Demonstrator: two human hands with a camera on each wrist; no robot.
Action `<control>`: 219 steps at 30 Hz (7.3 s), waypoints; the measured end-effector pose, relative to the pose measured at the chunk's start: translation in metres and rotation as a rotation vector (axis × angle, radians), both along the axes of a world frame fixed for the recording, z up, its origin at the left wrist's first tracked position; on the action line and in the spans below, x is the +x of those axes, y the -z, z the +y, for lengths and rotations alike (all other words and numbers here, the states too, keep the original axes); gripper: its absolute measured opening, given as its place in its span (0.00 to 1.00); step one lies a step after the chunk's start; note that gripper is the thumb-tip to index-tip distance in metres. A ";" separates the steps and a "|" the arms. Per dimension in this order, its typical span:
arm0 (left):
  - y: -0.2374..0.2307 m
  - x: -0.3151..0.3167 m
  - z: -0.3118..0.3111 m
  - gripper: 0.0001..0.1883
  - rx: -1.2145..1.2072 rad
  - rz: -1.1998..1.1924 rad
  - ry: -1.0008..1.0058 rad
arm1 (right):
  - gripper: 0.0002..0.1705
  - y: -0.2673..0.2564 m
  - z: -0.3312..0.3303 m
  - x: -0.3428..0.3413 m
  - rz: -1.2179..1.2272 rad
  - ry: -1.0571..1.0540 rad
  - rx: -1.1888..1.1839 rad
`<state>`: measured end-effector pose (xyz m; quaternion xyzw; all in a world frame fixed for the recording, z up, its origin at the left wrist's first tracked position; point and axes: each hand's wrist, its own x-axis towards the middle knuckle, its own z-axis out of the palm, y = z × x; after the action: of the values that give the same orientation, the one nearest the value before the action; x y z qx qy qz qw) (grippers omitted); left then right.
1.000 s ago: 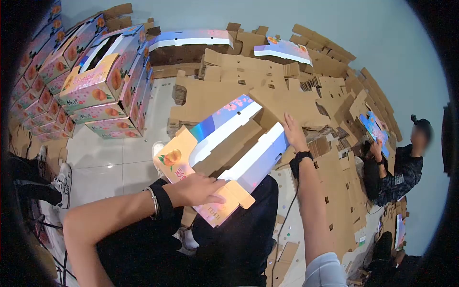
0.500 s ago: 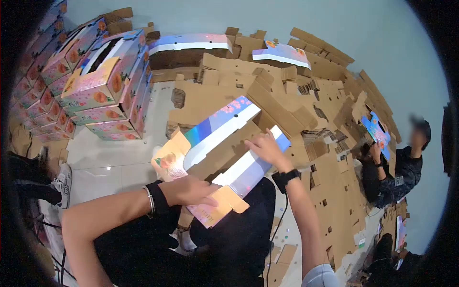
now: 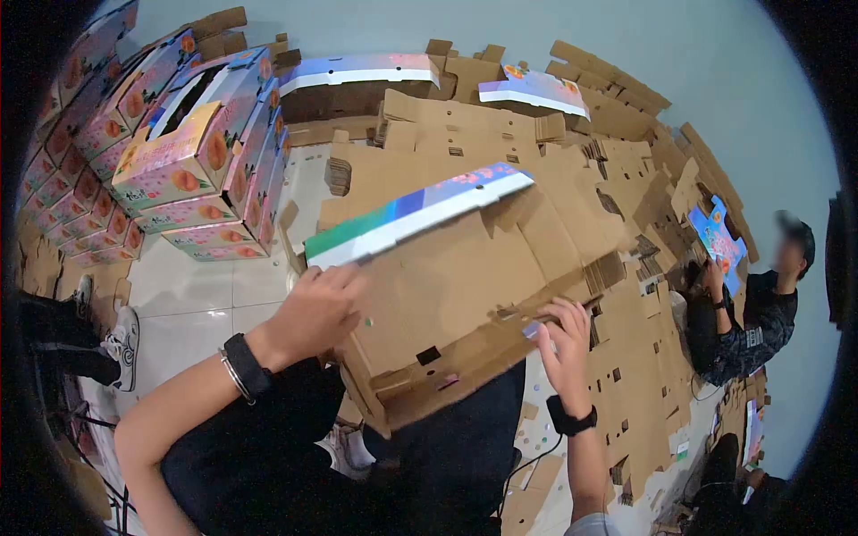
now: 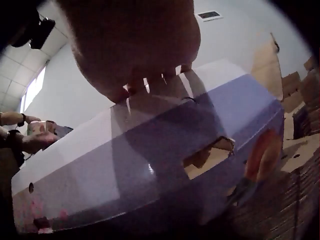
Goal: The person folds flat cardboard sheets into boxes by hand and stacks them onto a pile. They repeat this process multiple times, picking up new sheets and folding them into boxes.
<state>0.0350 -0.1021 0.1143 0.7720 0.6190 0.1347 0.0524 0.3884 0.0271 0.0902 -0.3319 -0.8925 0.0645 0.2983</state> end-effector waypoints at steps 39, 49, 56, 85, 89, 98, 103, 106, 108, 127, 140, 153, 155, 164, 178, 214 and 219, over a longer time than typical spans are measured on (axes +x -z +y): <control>0.023 -0.123 0.007 0.25 -0.345 -0.255 -0.448 | 0.30 0.040 0.028 0.061 1.273 0.396 -0.392; -0.122 -0.127 0.067 0.28 0.539 -0.859 -0.354 | 0.33 0.018 0.029 0.064 1.550 0.355 -0.662; -0.109 -0.076 0.060 0.27 0.491 -0.405 -0.128 | 0.28 0.149 0.107 0.018 1.055 0.538 -0.954; 0.060 -0.005 0.029 0.38 -0.605 0.220 0.111 | 0.22 0.164 0.105 0.023 0.879 0.395 -1.104; 0.057 -0.007 0.025 0.37 -0.661 0.207 0.043 | 0.29 0.161 0.105 0.025 0.725 0.502 -1.034; 0.071 -0.019 0.008 0.32 -0.644 0.113 0.110 | 0.24 0.074 0.128 0.071 0.262 0.482 -0.735; 0.085 -0.040 -0.009 0.23 -0.490 0.035 0.170 | 0.22 0.101 0.173 0.103 -0.037 0.537 0.147; 0.075 -0.035 -0.012 0.24 -0.612 0.078 0.037 | 0.27 0.202 0.203 0.144 -0.178 0.672 0.116; 0.079 -0.039 -0.015 0.22 -0.591 0.054 0.028 | 0.28 0.203 0.213 0.147 -0.208 0.662 0.087; 0.076 -0.039 -0.018 0.17 -0.560 0.173 0.237 | 0.21 0.138 0.148 0.042 -0.212 0.303 0.010; 0.080 -0.038 -0.025 0.13 -0.401 0.100 0.229 | 0.17 0.083 0.130 -0.064 -0.475 0.048 -0.155; 0.074 -0.031 -0.014 0.15 -0.619 0.226 0.174 | 0.20 0.104 0.099 -0.089 -0.394 -0.082 -0.129; 0.073 -0.035 -0.012 0.16 -0.641 0.235 0.170 | 0.21 0.100 0.104 -0.097 -0.493 -0.089 -0.135; -0.128 -0.089 0.027 0.21 0.725 0.255 -0.354 | 0.35 0.146 0.056 -0.164 -0.956 0.231 0.248; -0.143 -0.337 0.040 0.25 0.218 0.205 -0.927 | 0.32 0.136 0.048 -0.153 -0.998 0.225 0.025; -0.070 0.015 0.071 0.21 0.354 -0.139 -0.390 | 0.35 -0.026 -0.062 -0.087 0.393 -0.243 -0.587; 0.040 0.034 0.067 0.23 0.105 0.018 -0.056 | 0.33 -0.003 -0.051 -0.076 0.374 -0.145 -0.772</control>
<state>0.0685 -0.0353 0.0743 0.7573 0.6328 0.1615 0.0022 0.3126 -0.0242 0.0932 -0.3384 -0.7545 0.4732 0.3038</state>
